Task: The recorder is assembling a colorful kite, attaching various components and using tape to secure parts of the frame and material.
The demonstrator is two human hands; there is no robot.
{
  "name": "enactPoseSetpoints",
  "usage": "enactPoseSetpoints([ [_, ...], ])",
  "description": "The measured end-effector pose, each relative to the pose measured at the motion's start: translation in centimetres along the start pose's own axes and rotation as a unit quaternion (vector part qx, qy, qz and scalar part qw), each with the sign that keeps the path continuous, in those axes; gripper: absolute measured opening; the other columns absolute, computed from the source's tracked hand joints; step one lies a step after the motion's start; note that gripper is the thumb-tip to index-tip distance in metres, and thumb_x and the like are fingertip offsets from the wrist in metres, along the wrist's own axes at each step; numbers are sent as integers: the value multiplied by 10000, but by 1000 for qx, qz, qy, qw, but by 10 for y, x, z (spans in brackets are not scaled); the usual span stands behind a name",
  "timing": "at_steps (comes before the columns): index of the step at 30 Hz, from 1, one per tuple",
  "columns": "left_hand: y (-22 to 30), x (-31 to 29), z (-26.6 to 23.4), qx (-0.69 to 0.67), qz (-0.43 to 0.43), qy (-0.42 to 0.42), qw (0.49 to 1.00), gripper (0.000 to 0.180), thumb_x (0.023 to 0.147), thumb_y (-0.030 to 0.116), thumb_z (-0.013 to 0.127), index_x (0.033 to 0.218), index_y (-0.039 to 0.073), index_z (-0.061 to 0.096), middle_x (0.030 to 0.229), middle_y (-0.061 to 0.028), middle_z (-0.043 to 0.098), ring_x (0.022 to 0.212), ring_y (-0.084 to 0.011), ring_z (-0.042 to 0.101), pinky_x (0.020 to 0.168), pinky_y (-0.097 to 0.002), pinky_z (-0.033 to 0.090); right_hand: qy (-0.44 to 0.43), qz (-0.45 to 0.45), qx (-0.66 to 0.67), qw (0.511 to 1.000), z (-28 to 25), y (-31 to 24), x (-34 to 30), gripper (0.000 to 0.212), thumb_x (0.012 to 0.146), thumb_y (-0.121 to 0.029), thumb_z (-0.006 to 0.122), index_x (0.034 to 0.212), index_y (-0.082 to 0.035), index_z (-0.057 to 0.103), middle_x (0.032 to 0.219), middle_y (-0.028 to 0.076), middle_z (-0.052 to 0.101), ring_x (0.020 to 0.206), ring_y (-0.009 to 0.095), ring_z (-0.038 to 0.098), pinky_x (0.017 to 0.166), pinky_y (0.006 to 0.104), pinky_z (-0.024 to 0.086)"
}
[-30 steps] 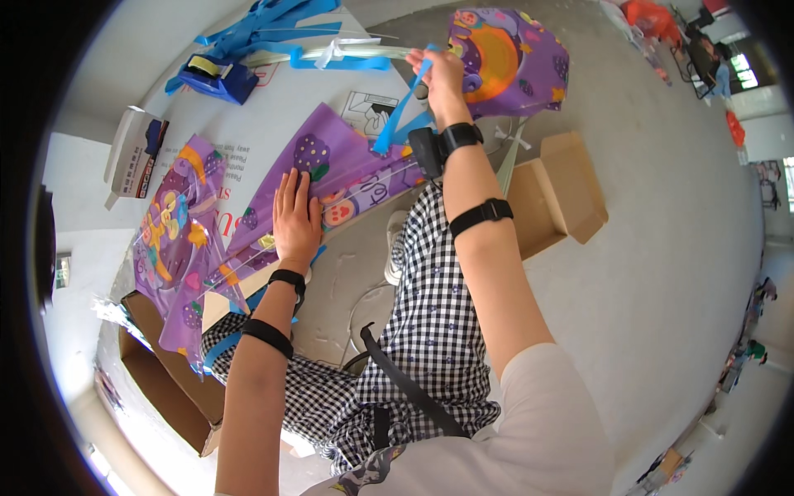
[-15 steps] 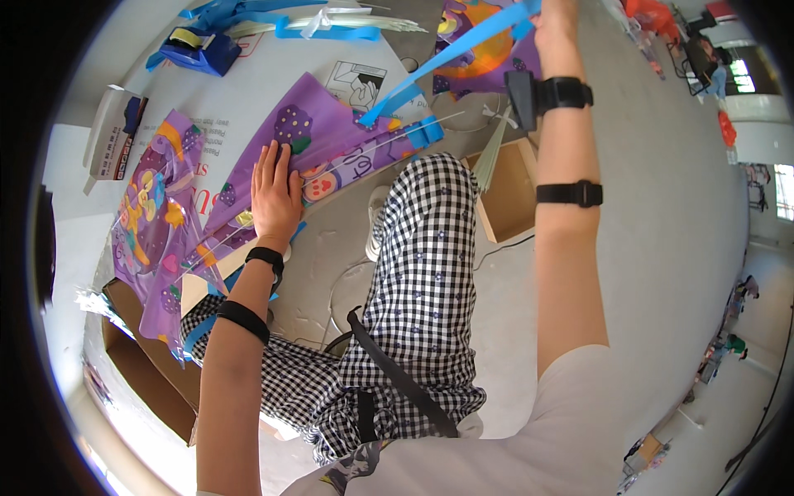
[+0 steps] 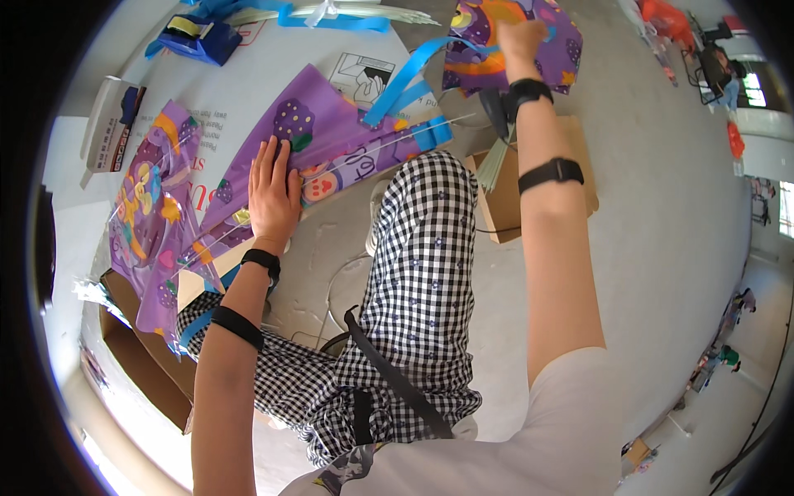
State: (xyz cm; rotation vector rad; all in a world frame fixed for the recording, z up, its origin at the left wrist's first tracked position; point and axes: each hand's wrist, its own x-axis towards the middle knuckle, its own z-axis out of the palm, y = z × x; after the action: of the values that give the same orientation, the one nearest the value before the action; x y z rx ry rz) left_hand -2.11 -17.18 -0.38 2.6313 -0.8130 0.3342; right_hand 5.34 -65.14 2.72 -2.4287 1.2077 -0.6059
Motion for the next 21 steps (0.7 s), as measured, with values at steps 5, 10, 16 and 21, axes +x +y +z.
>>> enactPoseSetpoints([
  [5,-2,-1,3,3,-2,-3,1000,451,972,174,511,1416,99,489,1503,-100,431,1409,-299,374,1164,-450,299,-251,-461,190,830,-6,-38,-108,345,867,-87,627,1212,-92,644,1243,101,648,1212,279,575,1033,389,446],
  [10,-3,-2,5,0,1,8,1000,450,974,179,507,1417,101,488,1503,-101,430,1404,-300,381,1162,-448,302,-372,-511,117,766,-10,-69,-150,273,817,-86,643,1090,-85,662,1106,79,675,1103,262,601,970,383,468],
  [16,-3,-1,5,7,5,15,1000,445,975,224,511,1402,98,505,1475,-107,459,1398,-292,389,1165,-445,303,-420,-555,-32,717,-8,-92,-156,246,688,-99,683,914,-78,587,837,44,635,870,225,600,754,392,465],
  [21,-3,-2,6,-3,-3,9,1000,447,981,204,506,1417,108,491,1497,-97,437,1412,-286,371,1167,-440,292,-488,-490,-113,713,-10,-101,-149,202,693,-100,691,854,-76,571,744,59,600,703,212,558,659,381,430],
])
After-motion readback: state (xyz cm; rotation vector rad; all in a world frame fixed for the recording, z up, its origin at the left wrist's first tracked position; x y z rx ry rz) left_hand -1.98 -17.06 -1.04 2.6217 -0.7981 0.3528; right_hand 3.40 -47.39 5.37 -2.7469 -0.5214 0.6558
